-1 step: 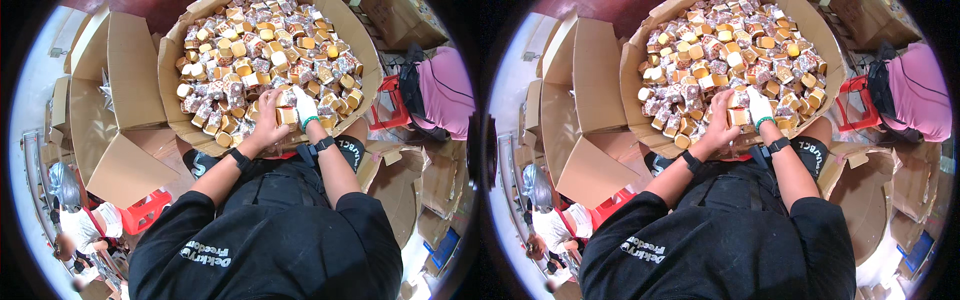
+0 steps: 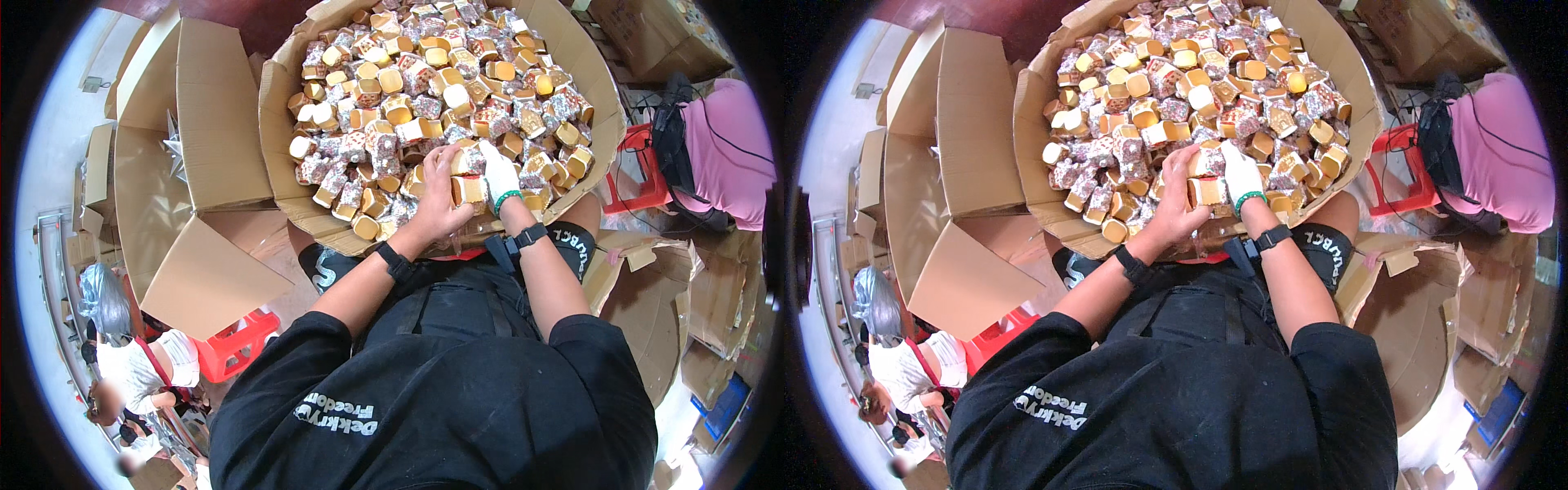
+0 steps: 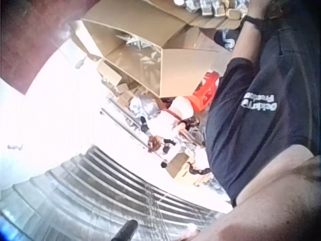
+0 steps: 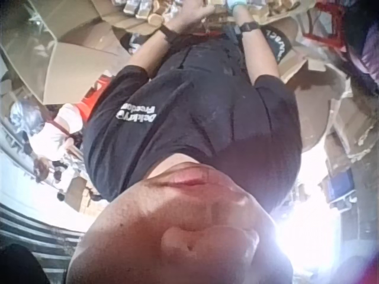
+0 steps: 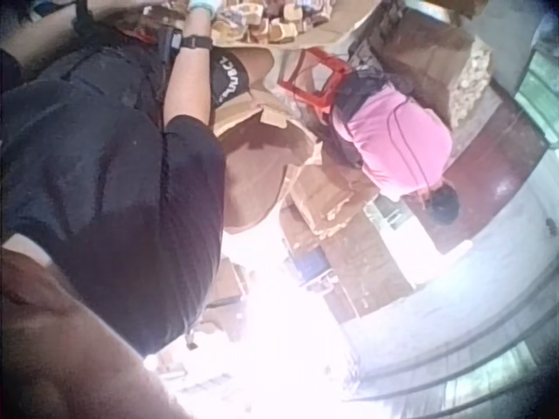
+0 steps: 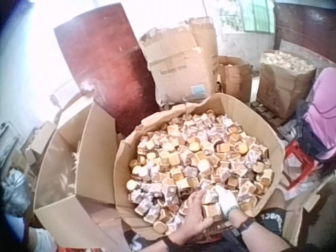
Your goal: Packing small wrapped food items from a large bin into cardboard boxes while wearing a protective glove on one hand.
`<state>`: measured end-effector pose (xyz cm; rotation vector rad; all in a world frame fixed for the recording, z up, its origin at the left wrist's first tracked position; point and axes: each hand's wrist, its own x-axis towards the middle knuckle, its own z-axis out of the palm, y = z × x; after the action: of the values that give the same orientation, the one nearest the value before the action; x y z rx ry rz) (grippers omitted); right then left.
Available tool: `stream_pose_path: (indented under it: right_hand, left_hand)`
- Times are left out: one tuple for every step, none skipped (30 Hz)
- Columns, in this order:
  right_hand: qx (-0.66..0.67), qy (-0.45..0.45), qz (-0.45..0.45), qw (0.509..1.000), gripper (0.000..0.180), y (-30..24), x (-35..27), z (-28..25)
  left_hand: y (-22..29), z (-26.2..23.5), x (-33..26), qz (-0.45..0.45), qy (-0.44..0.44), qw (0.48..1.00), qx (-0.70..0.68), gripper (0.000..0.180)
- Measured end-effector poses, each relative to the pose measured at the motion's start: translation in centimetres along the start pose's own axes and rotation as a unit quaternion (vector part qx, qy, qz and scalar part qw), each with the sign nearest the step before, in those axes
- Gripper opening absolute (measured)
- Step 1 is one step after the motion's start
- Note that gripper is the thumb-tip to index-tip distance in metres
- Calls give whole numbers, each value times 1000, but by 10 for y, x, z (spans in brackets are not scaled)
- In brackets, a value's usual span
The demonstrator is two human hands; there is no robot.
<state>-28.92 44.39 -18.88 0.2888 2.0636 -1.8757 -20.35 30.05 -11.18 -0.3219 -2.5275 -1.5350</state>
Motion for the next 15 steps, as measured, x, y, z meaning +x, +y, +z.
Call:
stream_pose_path:
  right_hand:
    - [98, -20, 118, 988, 46, -7, -3, 1]
    - [97, -22, 118, 988, 46, -7, -1, 3]
    - [93, -3, 96, 991, 45, -6, -1, 2]
    - [89, 17, 74, 993, 44, -6, -1, 0]
    - [89, 18, 74, 993, 44, -4, -3, -2]
    - [-19, 37, -6, 999, 48, -8, -6, -1]
    - [-127, 55, -87, 987, 53, -12, -9, -1]
    - [-128, 55, -87, 986, 53, -16, -9, 0]
    - [-145, 81, -94, 982, 54, -19, -10, 0]
    - [-162, 106, -100, 976, 54, -23, -11, 0]
    - [-157, 114, -95, 976, 52, -25, -13, 1]
    - [-159, 111, -94, 976, 52, -29, -16, 3]
    - [-207, 112, -136, 962, 52, -32, -19, 5]
    - [-253, 111, -178, 944, 52, -33, -22, 8]
    - [-252, 115, -220, 935, 48, -32, -22, 8]
  left_hand:
    - [0, 1, 0, -4, 12, 1000, -9, 91]
    - [-1, 2, -1, -7, 24, 1000, -18, 92]
    - [-1, 0, 1, 2, 18, 1000, -23, 94]
    - [1, 3, 1, 2, 17, 1000, -24, 94]
    - [5, 7, 0, -31, 40, 999, -11, 92]
    - [7, 10, 1, -65, 66, 996, 3, 91]
    - [5, 14, 1, -66, 67, 996, 3, 91]
    - [2, 18, 2, -118, 89, 988, -39, 85]
    - [0, 21, 3, -171, 110, 976, -81, 79]
    - [-3, 22, 2, -172, 109, 976, -82, 79]
    - [-7, 22, 2, -212, 93, 962, -146, 71]
    - [-12, 22, 0, -252, 80, 942, -210, 64]
    - [-18, 24, 1, -224, 108, 954, -170, 58]
    - [-23, 25, -1, -226, 112, 953, -170, 58]
    - [-18, 23, 1, -243, 107, 951, -155, 57]
